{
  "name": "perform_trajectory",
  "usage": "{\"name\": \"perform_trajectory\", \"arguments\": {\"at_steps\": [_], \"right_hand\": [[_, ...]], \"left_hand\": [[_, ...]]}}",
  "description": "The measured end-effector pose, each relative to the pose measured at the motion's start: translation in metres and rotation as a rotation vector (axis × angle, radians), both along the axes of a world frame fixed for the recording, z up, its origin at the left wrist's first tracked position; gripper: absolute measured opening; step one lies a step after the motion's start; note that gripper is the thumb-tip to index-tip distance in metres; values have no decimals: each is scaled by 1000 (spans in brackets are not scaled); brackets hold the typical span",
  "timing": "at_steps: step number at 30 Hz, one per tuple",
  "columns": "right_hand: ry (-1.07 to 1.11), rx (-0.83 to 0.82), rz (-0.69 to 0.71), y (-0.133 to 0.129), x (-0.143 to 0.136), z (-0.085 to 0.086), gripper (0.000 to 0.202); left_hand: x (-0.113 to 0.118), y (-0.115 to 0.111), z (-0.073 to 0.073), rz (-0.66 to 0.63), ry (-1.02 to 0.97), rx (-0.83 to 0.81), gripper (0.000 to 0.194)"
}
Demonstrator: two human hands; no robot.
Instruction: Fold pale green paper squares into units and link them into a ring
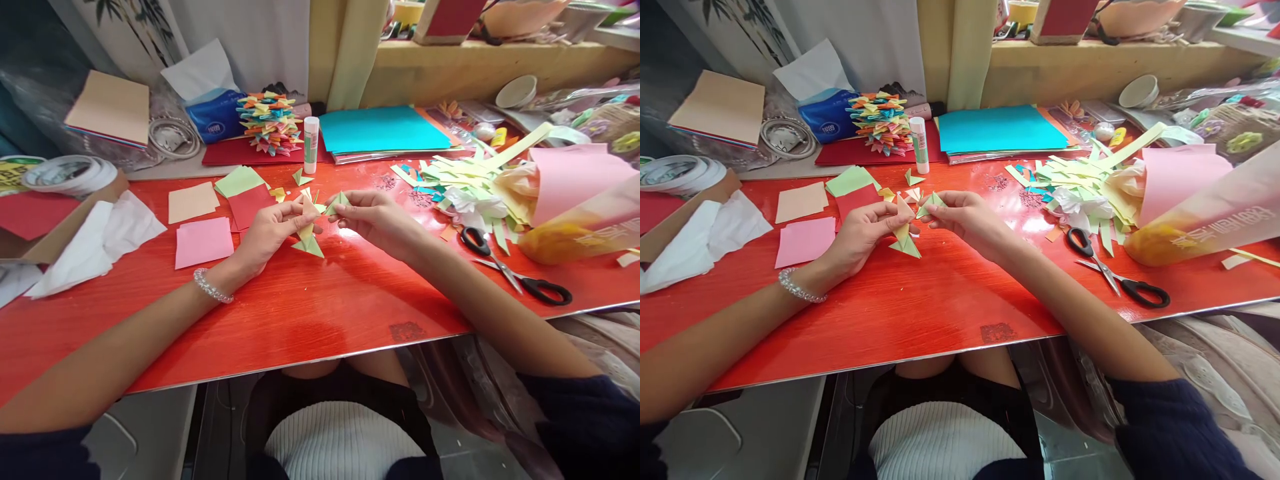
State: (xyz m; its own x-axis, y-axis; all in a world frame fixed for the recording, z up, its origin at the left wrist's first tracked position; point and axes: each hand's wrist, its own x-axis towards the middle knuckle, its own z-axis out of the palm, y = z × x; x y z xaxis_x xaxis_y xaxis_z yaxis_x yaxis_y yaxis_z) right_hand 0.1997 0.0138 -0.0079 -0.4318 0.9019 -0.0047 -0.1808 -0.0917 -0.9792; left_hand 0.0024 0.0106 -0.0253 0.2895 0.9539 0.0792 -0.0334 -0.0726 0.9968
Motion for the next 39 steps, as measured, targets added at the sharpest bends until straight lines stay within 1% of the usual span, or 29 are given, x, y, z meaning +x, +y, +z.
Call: {"name": "perform_trajectory", "arguments": {"at_steps": [3, 5, 10, 13, 15, 18, 21, 23, 24, 26, 28, 30, 32, 34, 36, 39], "right_hand": [[-32, -42, -47, 3, -1, -6, 6], [-62, -41, -72, 3, -1, -9, 10], [-196, 77, -126, 0, 0, -7, 26], [-221, 122, -186, 1, 3, -4, 33], [-200, 139, -221, 2, 6, -3, 34], [-130, 148, -265, 5, 7, -4, 29], [-121, 131, -263, 8, 6, -7, 25], [-254, 164, -255, 10, 6, -8, 21], [-366, 221, -267, 11, 6, -9, 18], [-610, 394, -310, 12, 7, -10, 15], [-762, 564, -334, 13, 7, -13, 18], [-805, 678, -285, 14, 5, -17, 24], [-814, 773, -197, 13, 2, -23, 30], [-845, 844, -121, 12, 0, -27, 26], [-894, 866, -70, 13, -1, -29, 19], [-997, 848, -43, 13, 0, -26, 22]], "left_hand": [[0, 1, -1, 4, 11, -6, 25], [0, 1, -1, 1, 15, -8, 25], [-1, 0, 1, -7, 14, -28, 26], [-1, -1, 2, -12, 1, -57, 26], [-1, -1, 2, -11, -8, -64, 25], [-1, 0, 2, -20, -21, -49, 23], [-1, 0, 1, -20, -21, -23, 21], [-1, 1, 0, -13, -14, -13, 21], [-1, 1, 0, -4, -14, -13, 21], [-1, 1, 1, 20, -20, -17, 21], [-1, 1, 2, 49, -28, -24, 21], [-1, 1, 3, 69, -28, -27, 21], [-1, 1, 3, 76, -31, -28, 20], [-1, 1, 3, 74, -36, -21, 20], [0, 1, 2, 67, -40, -15, 20], [0, 1, 2, 57, -32, -15, 21]]}}
